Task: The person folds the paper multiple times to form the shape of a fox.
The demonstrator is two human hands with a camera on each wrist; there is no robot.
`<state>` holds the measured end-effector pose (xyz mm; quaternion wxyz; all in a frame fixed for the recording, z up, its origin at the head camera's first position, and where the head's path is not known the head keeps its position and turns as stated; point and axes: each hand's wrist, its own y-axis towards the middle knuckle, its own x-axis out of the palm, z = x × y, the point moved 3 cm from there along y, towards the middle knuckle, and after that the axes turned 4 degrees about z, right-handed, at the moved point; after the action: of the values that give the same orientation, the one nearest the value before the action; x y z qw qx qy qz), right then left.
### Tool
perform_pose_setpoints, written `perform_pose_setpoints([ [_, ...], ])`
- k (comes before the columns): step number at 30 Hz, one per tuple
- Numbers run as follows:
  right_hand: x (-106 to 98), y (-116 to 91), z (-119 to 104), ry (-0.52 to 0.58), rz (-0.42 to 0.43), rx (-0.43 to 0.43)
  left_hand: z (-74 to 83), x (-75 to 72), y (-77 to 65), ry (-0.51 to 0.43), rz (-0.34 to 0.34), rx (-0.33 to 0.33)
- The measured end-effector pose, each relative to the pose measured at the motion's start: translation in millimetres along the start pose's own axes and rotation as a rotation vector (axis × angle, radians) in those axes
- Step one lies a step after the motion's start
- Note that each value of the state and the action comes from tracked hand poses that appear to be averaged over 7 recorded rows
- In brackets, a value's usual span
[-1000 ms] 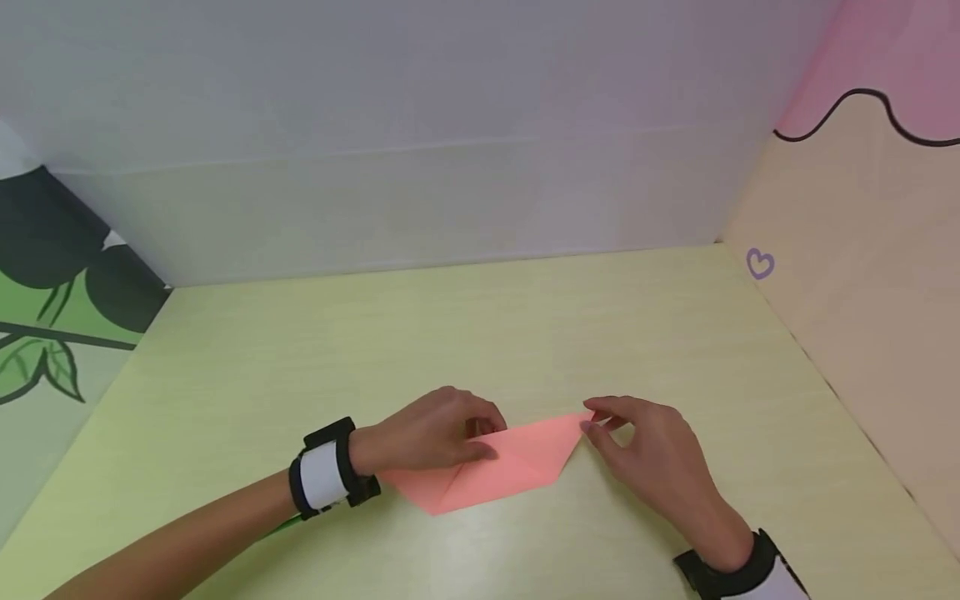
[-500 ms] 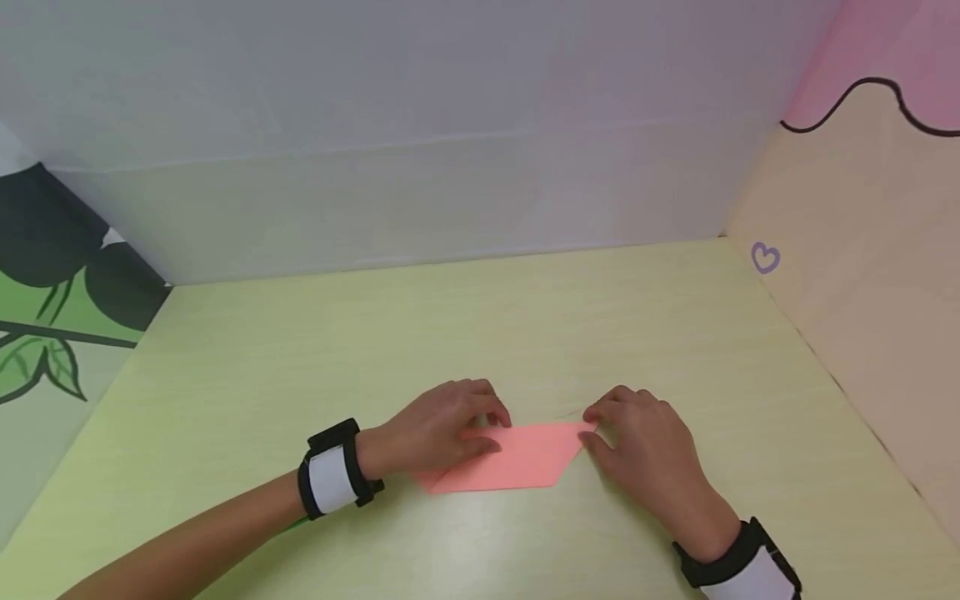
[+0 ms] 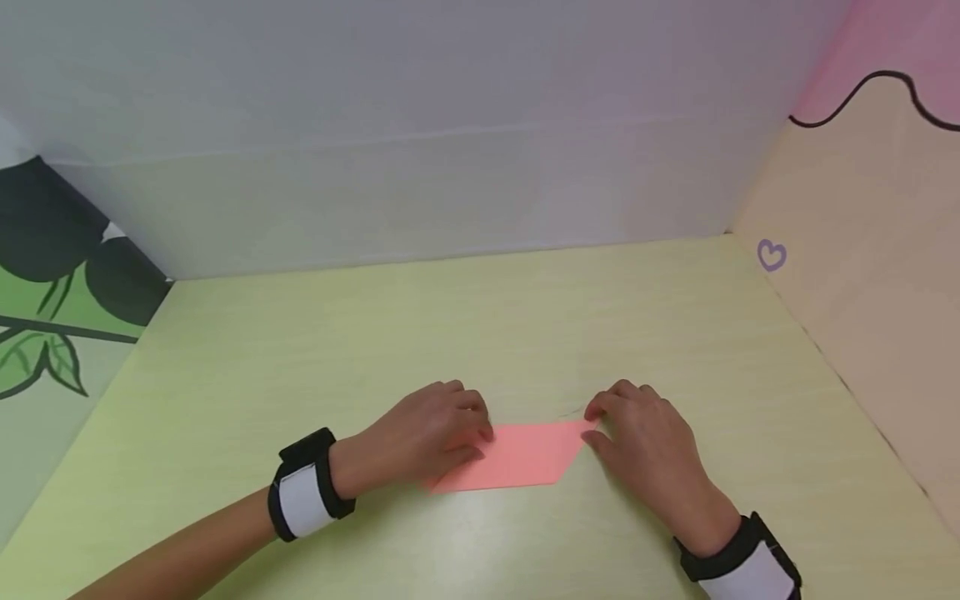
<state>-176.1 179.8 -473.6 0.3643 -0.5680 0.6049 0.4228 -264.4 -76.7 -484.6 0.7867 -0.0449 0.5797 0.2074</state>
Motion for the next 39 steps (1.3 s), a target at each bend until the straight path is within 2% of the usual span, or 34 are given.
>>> perform_pose_setpoints([
  [4,-2,2,1,0.0,-0.034,0.029,2.8,-4.6,-13.0,0.001,0.034,0.053],
  [10,-2,2,2,0.012,-0.044,0.029,7.0,-2.1,-18.9,0.034,0.085,0.125],
  [15,0,5,0,0.034,-0.054,0.015,7.1,3.0,-22.1,0.079,0.075,0.118],
  [20,3,8,-3,0.072,-0.091,0.071,7.6,4.9,-24.0,0.118,0.08,0.131],
  [23,3,8,-5,0.112,-0.078,0.082,7.5,5.1,-24.7,0.121,0.081,0.127],
  [31,-1,1,-19,0.2,0.003,-0.008,4.8,6.2,-27.9,0.104,0.072,0.102],
  [39,-4,-11,-40,0.264,0.023,-0.03,2.1,6.8,-28.7,0.098,0.07,0.102],
])
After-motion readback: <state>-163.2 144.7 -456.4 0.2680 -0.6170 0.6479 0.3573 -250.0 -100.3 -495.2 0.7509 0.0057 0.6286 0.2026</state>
